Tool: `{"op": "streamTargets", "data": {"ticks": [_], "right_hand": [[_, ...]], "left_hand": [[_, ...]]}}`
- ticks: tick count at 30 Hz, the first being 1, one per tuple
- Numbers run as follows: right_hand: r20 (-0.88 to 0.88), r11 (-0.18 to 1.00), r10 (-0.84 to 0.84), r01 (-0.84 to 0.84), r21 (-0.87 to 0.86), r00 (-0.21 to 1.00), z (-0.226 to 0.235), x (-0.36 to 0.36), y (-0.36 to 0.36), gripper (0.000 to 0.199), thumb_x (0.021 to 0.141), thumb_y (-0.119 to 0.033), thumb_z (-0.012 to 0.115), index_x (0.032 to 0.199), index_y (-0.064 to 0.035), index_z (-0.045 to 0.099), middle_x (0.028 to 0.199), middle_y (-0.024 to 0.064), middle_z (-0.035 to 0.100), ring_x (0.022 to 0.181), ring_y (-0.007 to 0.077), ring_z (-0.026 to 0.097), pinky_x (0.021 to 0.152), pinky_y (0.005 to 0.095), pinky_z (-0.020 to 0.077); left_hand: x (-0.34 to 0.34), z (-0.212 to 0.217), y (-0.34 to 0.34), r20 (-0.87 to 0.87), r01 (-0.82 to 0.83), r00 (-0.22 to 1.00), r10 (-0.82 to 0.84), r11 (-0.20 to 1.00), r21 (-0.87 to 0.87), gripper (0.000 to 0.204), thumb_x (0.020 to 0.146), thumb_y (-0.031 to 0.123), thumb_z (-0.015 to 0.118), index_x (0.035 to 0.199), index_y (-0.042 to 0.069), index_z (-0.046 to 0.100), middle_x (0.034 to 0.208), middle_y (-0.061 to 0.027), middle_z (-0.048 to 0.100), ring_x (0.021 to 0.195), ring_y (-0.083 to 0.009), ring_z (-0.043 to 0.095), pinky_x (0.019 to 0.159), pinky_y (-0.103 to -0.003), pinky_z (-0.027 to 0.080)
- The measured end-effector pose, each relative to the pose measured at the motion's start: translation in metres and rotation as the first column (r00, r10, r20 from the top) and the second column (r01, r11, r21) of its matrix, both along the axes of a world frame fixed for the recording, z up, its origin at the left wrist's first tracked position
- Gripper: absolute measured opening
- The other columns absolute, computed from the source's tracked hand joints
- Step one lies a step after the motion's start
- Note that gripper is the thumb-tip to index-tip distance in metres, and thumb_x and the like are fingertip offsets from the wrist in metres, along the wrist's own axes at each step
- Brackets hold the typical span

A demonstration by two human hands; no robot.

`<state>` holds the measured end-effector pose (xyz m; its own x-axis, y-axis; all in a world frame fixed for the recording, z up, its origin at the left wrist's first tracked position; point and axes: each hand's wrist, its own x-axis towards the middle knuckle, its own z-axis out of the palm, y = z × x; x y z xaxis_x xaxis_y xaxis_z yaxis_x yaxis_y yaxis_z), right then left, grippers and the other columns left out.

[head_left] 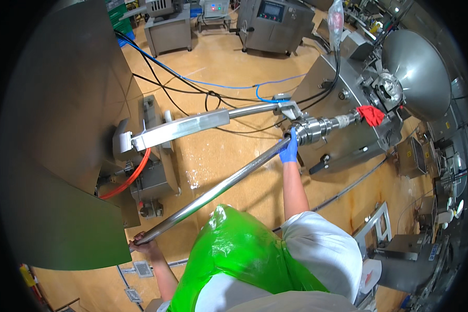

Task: The person assembles a metal pipe into a machine, secures it with a wrench, and wipes the area with a cloth. The person repeats the process of inserting, tightening, and wiping the pipe multiple times.

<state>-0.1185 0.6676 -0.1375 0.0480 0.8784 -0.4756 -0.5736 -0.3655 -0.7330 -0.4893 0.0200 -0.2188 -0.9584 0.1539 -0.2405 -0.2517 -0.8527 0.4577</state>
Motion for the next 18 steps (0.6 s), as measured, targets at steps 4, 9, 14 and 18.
{"op": "streamTargets", "data": {"ticks": [4,9,14,18], "right_hand": [[0.022,0.978,0.123,-0.117,-0.174,0.992,0.029,0.005,-0.026,0.06,0.081,-0.057,0.075,0.127,-0.023,0.056,0.126,0.0019,0.056,0.108,0.0172,0.053,0.078,0.0416,0.0497],[0.498,0.633,-0.399,-0.161,0.757,0.77,0.1,-0.042,-0.109,0.04,0.082,-0.003,0.079,0.113,0.0061,0.056,0.094,0.0099,0.06,0.075,0.0171,0.052,0.064,0.0362,0.0498],[0.741,0.158,0.331,-0.808,0.567,0.584,0.111,-0.146,-0.168,0.043,0.094,-0.011,0.068,0.131,0.0009,0.05,0.092,0.0054,0.051,0.083,0.0158,0.049,0.074,0.0297,0.0458],[0.724,-0.42,0.684,-0.764,0.49,0.089,0.105,-0.207,-0.235,0.038,0.093,-0.001,0.064,0.129,-0.0011,0.052,0.088,0.0017,0.049,0.079,0.0111,0.045,0.073,0.0271,0.0424]], "left_hand": [[0.015,0.011,0.006,0.205,-0.132,0.96,0.19,0.955,-0.266,0.043,0.093,0.053,0.057,0.072,0.016,0.059,0.067,0.0001,0.061,0.067,-0.0175,0.061,0.07,-0.037,0.054],[0.059,0.015,-0.003,-0.035,-0.123,0.992,0.118,0.957,-0.262,0.047,0.099,0.047,0.05,0.127,0.01,0.056,0.116,-0.0049,0.06,0.108,-0.0221,0.057,0.096,-0.043,0.046],[0.086,0.054,0.009,0.162,-0.201,0.951,0.265,0.923,-0.328,0.063,0.091,0.053,0.06,0.14,0.015,0.048,0.14,-0.0174,0.048,0.132,-0.0349,0.041,0.108,-0.059,0.034],[0.158,0.076,-0.031,0.294,-0.214,0.89,0.349,0.888,-0.408,0.099,0.083,0.066,0.067,0.154,0.017,0.02,0.155,-0.0161,0.03,0.142,-0.0306,0.032,0.109,-0.059,0.033]]}}
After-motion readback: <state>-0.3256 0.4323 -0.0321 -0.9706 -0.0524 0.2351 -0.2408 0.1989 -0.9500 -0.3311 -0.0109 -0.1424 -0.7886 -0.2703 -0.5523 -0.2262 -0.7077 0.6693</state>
